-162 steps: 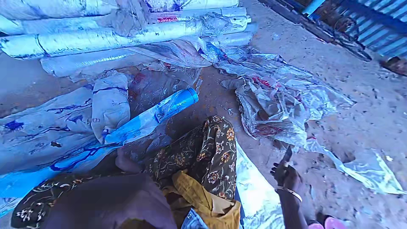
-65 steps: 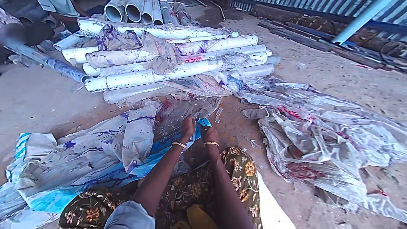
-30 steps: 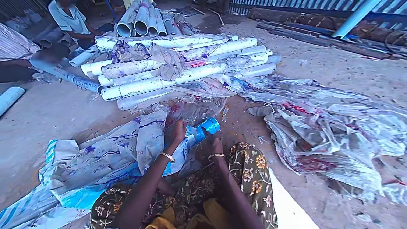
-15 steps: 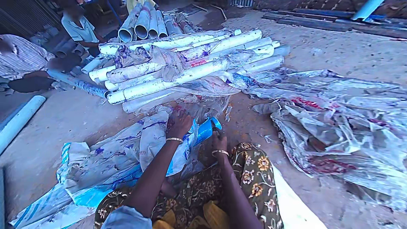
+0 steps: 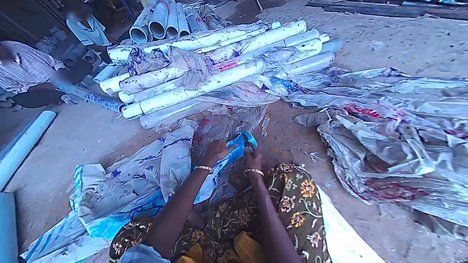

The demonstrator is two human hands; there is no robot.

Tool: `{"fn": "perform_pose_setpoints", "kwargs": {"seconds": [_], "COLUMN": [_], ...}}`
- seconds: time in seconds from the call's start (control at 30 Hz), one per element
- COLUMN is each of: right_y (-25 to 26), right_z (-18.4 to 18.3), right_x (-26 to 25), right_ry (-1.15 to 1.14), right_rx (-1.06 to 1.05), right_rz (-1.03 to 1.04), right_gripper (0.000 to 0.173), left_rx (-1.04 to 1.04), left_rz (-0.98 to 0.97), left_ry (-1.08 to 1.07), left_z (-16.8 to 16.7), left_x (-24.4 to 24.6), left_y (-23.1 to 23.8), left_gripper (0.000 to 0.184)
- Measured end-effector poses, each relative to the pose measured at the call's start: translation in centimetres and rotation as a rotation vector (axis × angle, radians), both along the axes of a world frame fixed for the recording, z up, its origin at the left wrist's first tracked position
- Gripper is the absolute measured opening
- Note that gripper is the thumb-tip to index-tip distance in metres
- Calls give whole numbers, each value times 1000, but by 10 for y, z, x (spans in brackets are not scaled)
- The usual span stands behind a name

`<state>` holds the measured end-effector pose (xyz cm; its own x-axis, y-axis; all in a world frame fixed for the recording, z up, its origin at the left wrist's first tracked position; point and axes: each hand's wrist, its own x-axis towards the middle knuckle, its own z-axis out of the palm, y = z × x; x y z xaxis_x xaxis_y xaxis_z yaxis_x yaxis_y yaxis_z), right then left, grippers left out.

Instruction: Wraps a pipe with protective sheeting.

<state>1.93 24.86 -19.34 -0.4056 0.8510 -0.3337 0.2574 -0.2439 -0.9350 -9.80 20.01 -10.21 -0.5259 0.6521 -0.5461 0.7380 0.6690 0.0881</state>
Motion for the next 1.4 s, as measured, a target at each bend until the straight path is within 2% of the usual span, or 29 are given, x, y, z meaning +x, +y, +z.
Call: {"fn": "perform_pose_setpoints", "kwargs": {"seconds": [0.07, 0.17, 0.33, 0.47, 0.57, 0.67, 0.8, 0.93, 1.0, 1.1, 1.27, 1.4], "right_y": [-5, -14, -32, -57, -60, -50, -52, -93, -99, -83, -85, -113], "right_z": [5, 15, 22, 22, 29, 36, 25, 19, 22, 21, 26, 13], "right_x": [-3, -13, -29, 0, 17, 1, -31, -10, 4, -4, -31, -6], "right_ry": [-133, -256, -464, -520, -451, -353, -417, -424, -376, -332, -518, -632], "right_rx": [94, 146, 239, 228, 200, 254, 235, 200, 204, 282, 306, 298], "right_rz": [148, 340, 457, 533, 487, 319, 421, 444, 400, 307, 462, 505], "right_gripper": [43, 43, 48, 51, 46, 44, 46, 46, 43, 46, 47, 53], "left_rx": [-158, -223, -158, -156, -141, -127, -107, -106, -94, -71, -52, -39], "left_rz": [-75, -152, -138, -134, -147, -116, -97, -99, -91, -67, 3, 58], "left_ry": [32, 23, -1, -11, -5, 4, 6, -1, -15, -15, -47, -75], "left_z": [4, 8, 8, 13, 17, 16, 20, 20, 21, 24, 20, 12], "left_x": [3, -2, -3, 4, 5, 1, 3, -1, -1, 0, 2, 0], "left_y": [-4, -17, -34, -42, -55, -75, -89, -101, -110, -118, -129, -145], "left_gripper": [68, 41, 44, 43, 43, 46, 45, 46, 47, 47, 47, 47]}}
